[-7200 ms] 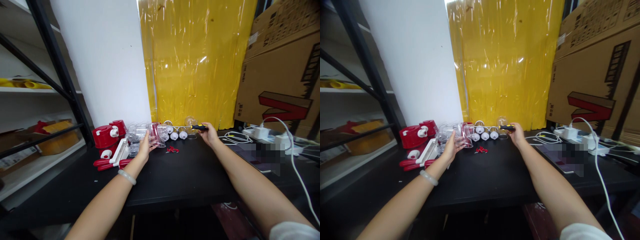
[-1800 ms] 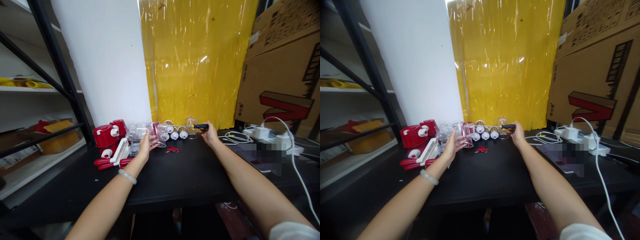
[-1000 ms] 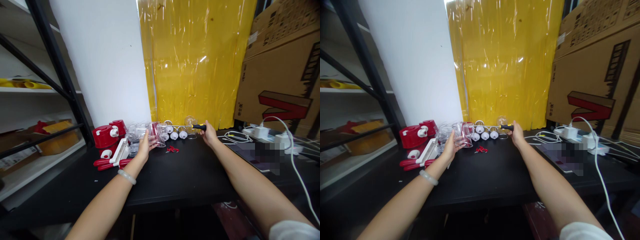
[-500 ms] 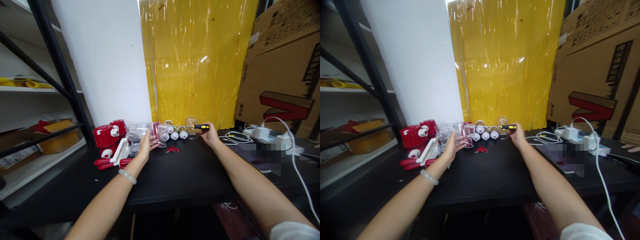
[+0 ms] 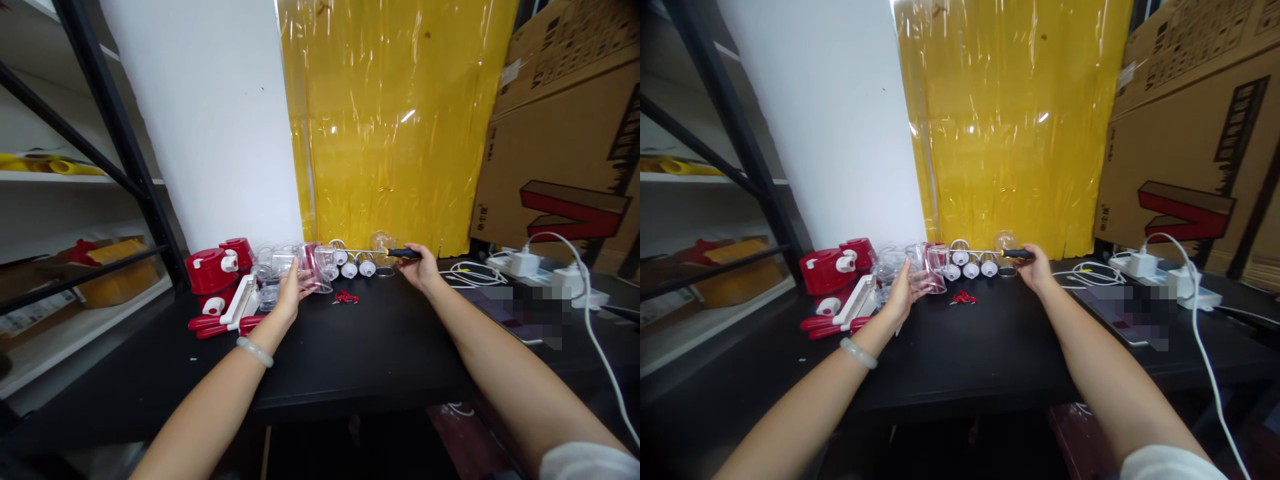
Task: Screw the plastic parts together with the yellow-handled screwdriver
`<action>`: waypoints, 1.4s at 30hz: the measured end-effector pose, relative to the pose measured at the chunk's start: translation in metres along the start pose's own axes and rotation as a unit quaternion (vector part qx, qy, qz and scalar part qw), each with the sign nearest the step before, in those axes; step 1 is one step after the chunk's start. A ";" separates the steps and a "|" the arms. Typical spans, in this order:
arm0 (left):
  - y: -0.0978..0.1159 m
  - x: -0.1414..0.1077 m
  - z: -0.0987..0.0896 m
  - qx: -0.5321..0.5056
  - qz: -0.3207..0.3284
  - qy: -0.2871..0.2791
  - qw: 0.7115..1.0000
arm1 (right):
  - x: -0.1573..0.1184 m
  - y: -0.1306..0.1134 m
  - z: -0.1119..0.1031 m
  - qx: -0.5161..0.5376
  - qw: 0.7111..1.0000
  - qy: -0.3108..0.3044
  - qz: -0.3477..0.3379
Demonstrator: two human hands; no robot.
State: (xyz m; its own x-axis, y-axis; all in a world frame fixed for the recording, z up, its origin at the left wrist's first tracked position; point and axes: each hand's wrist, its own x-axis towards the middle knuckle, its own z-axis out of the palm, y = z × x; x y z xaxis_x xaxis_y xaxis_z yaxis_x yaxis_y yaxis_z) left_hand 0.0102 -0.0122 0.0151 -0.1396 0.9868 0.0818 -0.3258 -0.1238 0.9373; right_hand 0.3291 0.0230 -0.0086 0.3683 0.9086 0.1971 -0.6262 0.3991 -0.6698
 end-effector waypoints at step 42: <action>0.000 -0.002 0.000 0.007 0.004 -0.010 1.000 | 0.004 0.004 0.001 -0.040 0.998 0.022 -0.037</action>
State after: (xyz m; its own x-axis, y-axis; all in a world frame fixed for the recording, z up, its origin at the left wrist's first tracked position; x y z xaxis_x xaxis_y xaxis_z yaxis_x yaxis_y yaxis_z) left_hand 0.0103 -0.0141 0.0148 -0.1232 0.9877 0.0968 -0.3120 -0.1312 0.9410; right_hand 0.3274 0.0288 -0.0095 0.4422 0.8701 0.2178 -0.5394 0.4520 -0.7105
